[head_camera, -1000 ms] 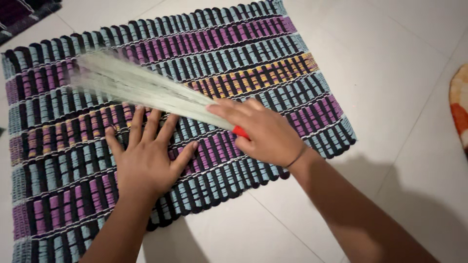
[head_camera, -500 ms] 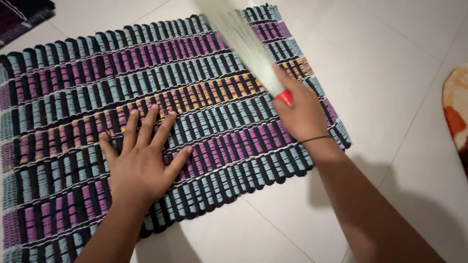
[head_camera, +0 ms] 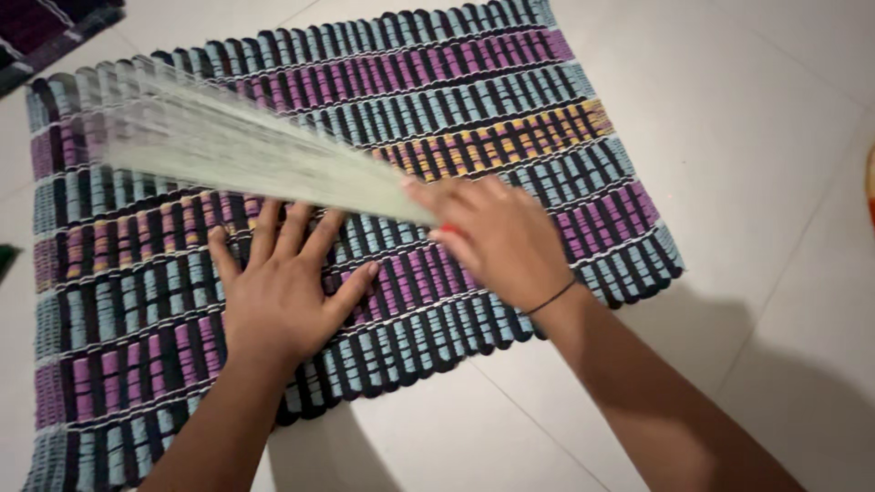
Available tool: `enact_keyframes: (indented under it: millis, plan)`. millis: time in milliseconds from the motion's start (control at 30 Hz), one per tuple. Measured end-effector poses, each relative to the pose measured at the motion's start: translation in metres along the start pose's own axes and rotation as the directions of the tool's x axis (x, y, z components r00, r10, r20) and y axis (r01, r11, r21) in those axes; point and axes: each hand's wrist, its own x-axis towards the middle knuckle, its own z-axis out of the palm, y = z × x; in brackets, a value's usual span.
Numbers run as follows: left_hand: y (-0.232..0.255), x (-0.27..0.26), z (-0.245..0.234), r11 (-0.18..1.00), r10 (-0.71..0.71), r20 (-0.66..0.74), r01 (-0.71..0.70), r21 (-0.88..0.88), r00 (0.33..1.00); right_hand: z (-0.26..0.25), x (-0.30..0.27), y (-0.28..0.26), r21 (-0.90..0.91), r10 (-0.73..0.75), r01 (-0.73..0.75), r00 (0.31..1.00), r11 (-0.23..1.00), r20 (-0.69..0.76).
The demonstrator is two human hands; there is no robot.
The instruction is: The person brushes a patterned floor mat with a handheld broom and then folds it by hand on the floor.
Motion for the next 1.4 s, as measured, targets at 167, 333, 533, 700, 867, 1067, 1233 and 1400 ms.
enact_keyframes:
  millis: [167,333,533,700,867,1067,1233,1400]
  plan:
    - [-0.009,-0.014,-0.004,0.985,0.020,-0.002,-0.020,-0.170,1.000,-0.006,-0.018,0.040,-0.036,0.169,-0.176,0.976,0.984,-0.134]
    - [-0.028,-0.033,-0.017,0.952,0.293,0.009,-0.291,-0.097,0.956,-0.012,-0.026,0.074,-0.025,0.367,-0.388,0.890,0.922,-0.271]
    - [-0.030,-0.042,-0.021,0.953,0.283,0.036,-0.277,-0.125,0.958,-0.010,-0.024,0.058,0.043,0.214,-0.213,0.911,0.976,-0.352]
    - [-0.030,-0.040,-0.026,0.958,0.256,0.042,-0.248,-0.141,0.966,-0.001,-0.004,0.014,0.046,-0.018,0.023,0.995,0.999,-0.103]
    - [-0.033,-0.039,-0.018,0.967,0.220,0.062,-0.209,-0.148,0.974,0.013,-0.009,-0.001,-0.127,-0.088,0.078,0.993,0.989,-0.077]
    - [-0.033,-0.043,-0.014,0.997,0.058,0.007,-0.058,0.052,0.998,0.031,-0.007,0.015,-0.098,0.142,-0.166,0.967,0.981,-0.211]
    - [-0.011,-0.094,-0.022,0.951,-0.309,-0.153,0.306,-0.047,0.939,0.041,0.008,0.028,-0.072,0.463,-0.518,0.811,0.852,-0.358]
    - [-0.008,-0.104,-0.021,0.964,-0.265,-0.194,0.263,-0.039,0.945,0.041,0.002,0.033,0.027,0.476,-0.503,0.799,0.864,-0.368]
